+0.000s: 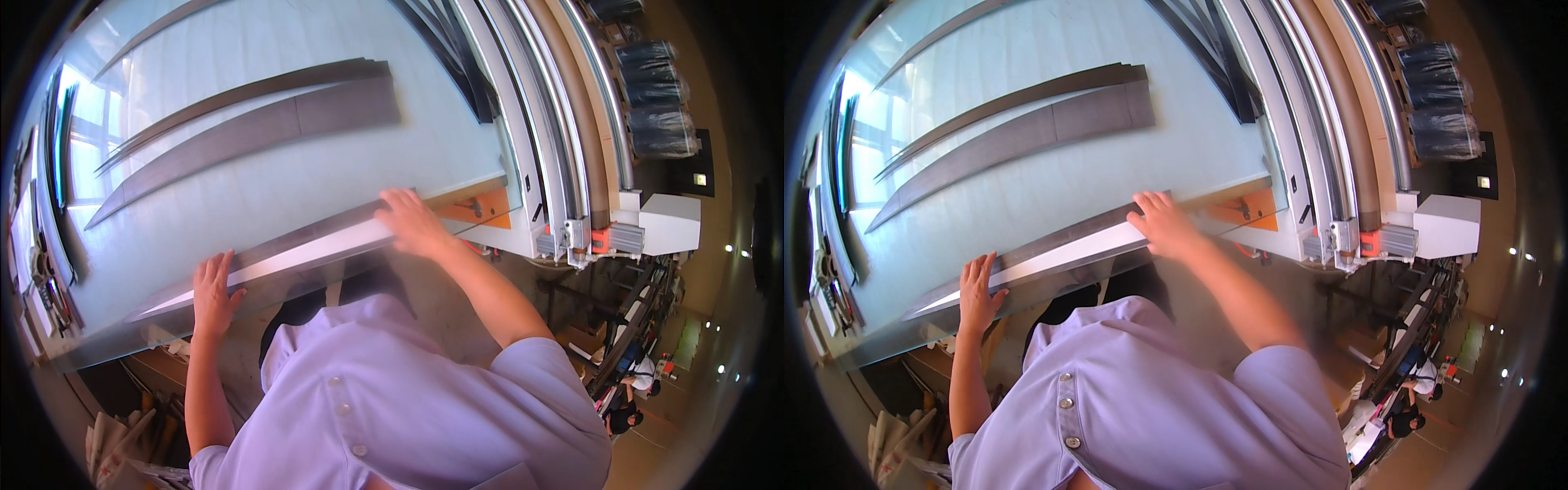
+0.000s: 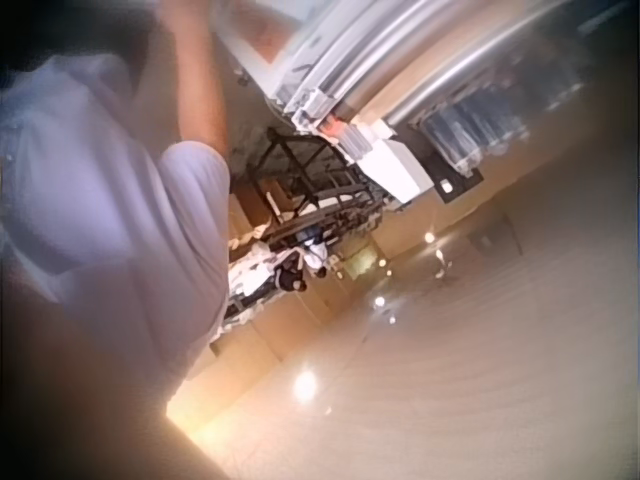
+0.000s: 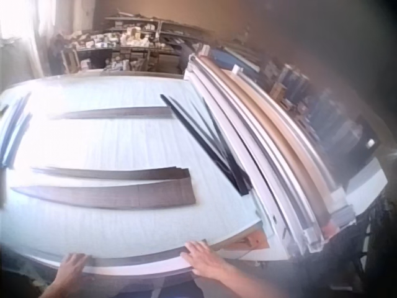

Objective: The person organizes strips of material on a glass table by hand, sliding them into alignment and stacking them.

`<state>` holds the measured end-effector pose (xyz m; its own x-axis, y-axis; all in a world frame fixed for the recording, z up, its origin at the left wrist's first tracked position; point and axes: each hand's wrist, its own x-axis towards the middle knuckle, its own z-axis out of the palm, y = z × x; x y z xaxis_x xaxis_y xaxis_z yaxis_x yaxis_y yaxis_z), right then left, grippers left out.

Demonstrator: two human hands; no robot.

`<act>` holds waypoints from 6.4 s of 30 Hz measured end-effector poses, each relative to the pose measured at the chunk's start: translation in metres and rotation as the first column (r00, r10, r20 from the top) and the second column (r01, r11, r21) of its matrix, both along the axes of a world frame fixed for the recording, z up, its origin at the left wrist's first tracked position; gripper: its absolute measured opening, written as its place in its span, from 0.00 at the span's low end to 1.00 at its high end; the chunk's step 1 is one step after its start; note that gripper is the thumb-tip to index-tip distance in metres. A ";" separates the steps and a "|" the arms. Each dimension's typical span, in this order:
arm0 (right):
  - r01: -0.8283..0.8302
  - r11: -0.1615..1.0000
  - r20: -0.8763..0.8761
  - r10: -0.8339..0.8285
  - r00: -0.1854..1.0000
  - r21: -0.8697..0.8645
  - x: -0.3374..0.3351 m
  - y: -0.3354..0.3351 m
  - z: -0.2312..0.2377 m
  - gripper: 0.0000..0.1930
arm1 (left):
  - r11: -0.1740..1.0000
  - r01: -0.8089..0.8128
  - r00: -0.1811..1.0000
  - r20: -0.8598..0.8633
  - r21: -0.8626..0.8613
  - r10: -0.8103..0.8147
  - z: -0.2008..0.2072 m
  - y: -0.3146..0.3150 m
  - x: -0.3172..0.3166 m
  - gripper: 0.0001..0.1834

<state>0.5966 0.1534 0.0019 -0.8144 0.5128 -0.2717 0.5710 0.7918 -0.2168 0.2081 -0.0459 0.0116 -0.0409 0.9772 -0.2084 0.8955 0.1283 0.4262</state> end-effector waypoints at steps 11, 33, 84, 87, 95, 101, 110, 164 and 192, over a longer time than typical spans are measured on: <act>0.206 0.953 -0.393 -0.105 0.913 0.224 -0.049 0.179 -0.024 0.19 | 0.952 -0.138 0.970 -0.159 0.272 0.186 -0.023 0.113 -0.023 0.43; 0.181 0.984 -0.649 -0.130 0.750 0.011 -0.011 0.114 -0.019 0.06 | 0.932 0.080 0.973 -0.230 0.354 0.004 -0.039 0.075 -0.025 0.25; 0.353 0.383 -0.199 -0.866 0.459 -0.854 0.008 0.090 -0.008 0.04 | 0.982 0.189 0.980 0.064 -0.015 -0.187 0.002 0.228 0.119 0.02; 0.318 0.311 -0.145 -0.880 0.452 -0.896 0.013 0.097 -0.013 0.05 | 0.966 0.160 0.974 0.191 -0.203 -0.121 -0.006 0.247 0.123 0.08; 0.411 0.865 -0.409 -0.500 0.763 -0.289 0.035 0.152 -0.061 0.15 | 0.885 0.005 0.969 0.222 -0.466 0.111 -0.010 0.286 0.136 0.15; 0.421 0.833 -0.408 -0.545 0.732 -0.358 0.031 0.149 -0.055 0.18 | 0.861 0.002 0.963 0.232 -0.509 0.135 -0.022 0.296 0.151 0.16; 0.435 0.834 -0.429 -0.549 0.717 -0.340 0.031 0.147 -0.058 0.19 | 0.885 -0.014 0.964 0.229 -0.465 0.136 -0.038 0.291 0.152 0.16; 0.486 0.850 -0.389 -0.525 0.757 -0.203 0.023 0.136 -0.062 0.22 | 0.827 -0.432 0.895 -0.057 -0.360 0.443 -0.021 0.130 -0.051 0.17; 0.383 0.918 -0.547 -0.271 0.792 0.101 -0.228 0.041 -0.073 0.36 | 0.934 -0.282 0.957 -0.128 -0.220 0.259 -0.042 0.149 0.003 0.22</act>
